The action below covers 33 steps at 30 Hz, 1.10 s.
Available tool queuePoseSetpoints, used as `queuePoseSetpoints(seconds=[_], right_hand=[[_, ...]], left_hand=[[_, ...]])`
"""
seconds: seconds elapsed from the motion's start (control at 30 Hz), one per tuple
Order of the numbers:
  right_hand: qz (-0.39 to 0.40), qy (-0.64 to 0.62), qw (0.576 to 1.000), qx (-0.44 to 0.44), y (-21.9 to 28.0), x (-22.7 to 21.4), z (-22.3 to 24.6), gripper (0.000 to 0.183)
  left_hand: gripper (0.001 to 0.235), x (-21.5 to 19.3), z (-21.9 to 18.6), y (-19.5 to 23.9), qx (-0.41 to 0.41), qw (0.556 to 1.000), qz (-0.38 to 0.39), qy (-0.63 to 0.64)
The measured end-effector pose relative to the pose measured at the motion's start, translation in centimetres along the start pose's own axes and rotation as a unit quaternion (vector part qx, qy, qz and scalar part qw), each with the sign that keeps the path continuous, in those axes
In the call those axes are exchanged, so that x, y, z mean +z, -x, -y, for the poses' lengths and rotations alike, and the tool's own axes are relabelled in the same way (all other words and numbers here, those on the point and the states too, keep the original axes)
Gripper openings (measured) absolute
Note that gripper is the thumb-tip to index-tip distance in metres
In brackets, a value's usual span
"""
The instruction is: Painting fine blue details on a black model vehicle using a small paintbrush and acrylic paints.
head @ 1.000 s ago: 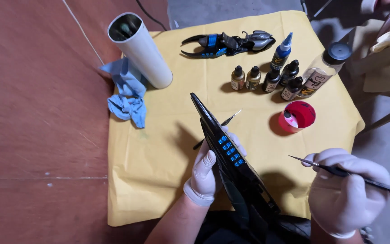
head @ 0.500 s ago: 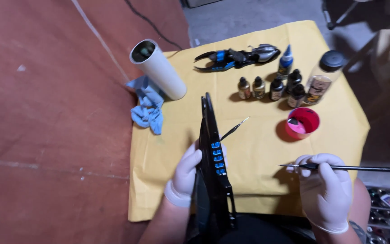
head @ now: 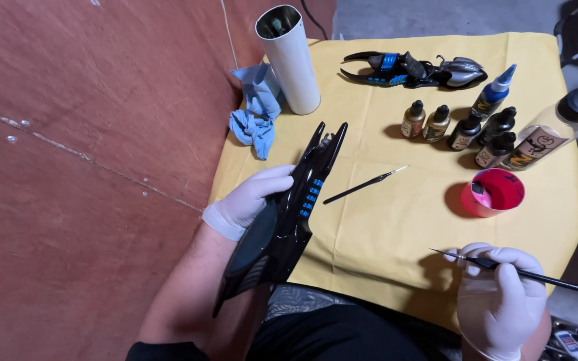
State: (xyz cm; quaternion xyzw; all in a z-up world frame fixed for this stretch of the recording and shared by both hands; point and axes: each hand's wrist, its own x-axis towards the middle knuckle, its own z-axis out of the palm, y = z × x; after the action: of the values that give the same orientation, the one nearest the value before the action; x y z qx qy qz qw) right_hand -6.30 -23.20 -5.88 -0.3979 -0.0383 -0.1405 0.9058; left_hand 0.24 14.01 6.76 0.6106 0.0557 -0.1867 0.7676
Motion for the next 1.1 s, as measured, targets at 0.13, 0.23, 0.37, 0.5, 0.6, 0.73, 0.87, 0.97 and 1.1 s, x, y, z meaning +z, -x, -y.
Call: queuePoseSetpoints(seconds=[0.13,0.23,0.37,0.5,0.6,0.73,0.87,0.97,1.1], right_hand=[[-0.003,-0.001,1.000,-0.006,0.0,0.4,0.2,0.012],[0.001,0.006,1.000,-0.012,0.0,0.8,0.2,0.010],[-0.010,0.036,0.999,-0.017,0.2,0.9,0.0,0.009],[-0.020,0.051,0.998,-0.021,0.3,1.2,-0.2,0.012],[-0.022,0.052,0.998,-0.018,0.3,1.5,-0.2,0.011],[-0.025,0.060,0.998,-0.014,0.4,2.1,0.1,0.012],[-0.031,0.058,0.998,-0.010,0.3,2.1,0.1,0.012],[-0.016,0.045,0.999,-0.016,0.3,1.9,0.0,0.010],[-0.042,0.063,0.997,-0.020,0.4,2.2,-0.1,0.014]], left_hand=[[0.024,-1.9,1.0,-0.9,0.081,0.986,0.039,-0.143],[0.015,-3.0,1.6,-1.2,0.193,0.927,0.083,-0.311],[0.018,-3.2,1.5,-1.3,0.208,0.913,0.096,-0.337],[0.018,-3.6,2.1,-1.8,0.217,0.906,0.088,-0.352],[0.020,-3.2,1.8,-1.9,0.060,0.985,0.010,-0.164],[0.020,-3.5,2.1,-2.1,0.072,0.981,0.026,-0.177],[0.019,-4.1,2.3,-2.1,0.106,0.966,0.039,-0.232],[0.015,-4.3,2.2,-1.8,0.171,0.924,0.075,-0.333],[0.016,-4.7,2.5,-1.6,0.220,0.900,0.086,-0.366]])
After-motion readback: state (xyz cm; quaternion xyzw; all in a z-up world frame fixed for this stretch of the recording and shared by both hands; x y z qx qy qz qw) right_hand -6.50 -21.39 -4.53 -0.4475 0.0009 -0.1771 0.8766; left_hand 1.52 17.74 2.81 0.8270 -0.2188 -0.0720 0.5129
